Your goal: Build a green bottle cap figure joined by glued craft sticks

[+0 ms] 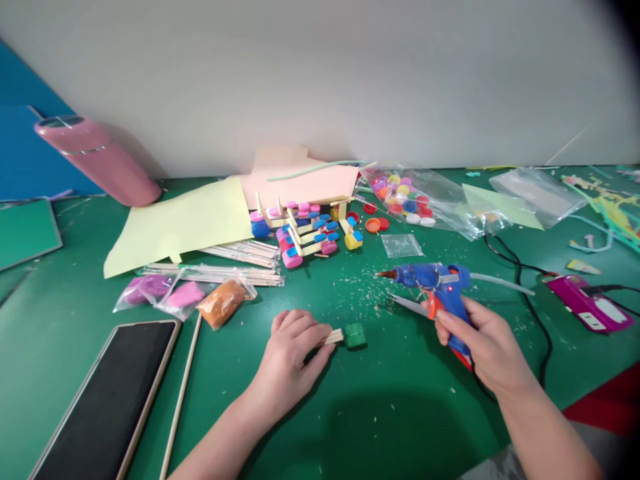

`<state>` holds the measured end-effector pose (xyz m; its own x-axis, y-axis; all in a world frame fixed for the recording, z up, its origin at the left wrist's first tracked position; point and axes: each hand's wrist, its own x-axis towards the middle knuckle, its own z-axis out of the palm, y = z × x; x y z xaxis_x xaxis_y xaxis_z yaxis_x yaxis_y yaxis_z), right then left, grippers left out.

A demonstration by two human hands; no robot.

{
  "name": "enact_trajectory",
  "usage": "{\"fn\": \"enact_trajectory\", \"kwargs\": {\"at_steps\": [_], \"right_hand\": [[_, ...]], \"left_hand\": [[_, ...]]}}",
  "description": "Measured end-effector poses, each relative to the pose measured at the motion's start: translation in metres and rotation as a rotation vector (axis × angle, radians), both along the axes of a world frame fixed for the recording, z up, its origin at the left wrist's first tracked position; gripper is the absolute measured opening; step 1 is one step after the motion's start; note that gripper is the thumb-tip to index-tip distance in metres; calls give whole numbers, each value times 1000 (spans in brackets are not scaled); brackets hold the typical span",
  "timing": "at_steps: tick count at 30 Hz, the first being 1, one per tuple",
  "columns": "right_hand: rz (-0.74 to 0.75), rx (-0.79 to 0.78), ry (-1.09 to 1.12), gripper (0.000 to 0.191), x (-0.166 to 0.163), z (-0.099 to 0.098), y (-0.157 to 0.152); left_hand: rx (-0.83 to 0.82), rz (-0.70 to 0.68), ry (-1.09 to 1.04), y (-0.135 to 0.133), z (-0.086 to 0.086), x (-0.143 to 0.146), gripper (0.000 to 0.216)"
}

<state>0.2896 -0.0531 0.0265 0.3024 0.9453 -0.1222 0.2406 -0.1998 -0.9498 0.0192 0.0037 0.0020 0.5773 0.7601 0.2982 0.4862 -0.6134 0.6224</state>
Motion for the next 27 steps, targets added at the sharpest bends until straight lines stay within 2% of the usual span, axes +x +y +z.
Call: {"fn": "enact_trajectory", "kwargs": {"at_steps": [3,5,11,19,27], "right_hand": [[-107,-34,-399,31,21,-9,20],[-124,-35,-478,33,33,-16,32],[-184,-90,-607,41,50,-31,53],[-136,-120,-701,35,52,-29,56],[-230,-104,-781,41,56,-28,68]], "left_hand": [[1,5,-4,0,0,0,8],[1,10,-7,0,0,0,8],[-1,8,-14,-1,0,0,8],[4,0,-11,-1,-1,2,8],[3,4,-7,-1,0,1,8]]}}
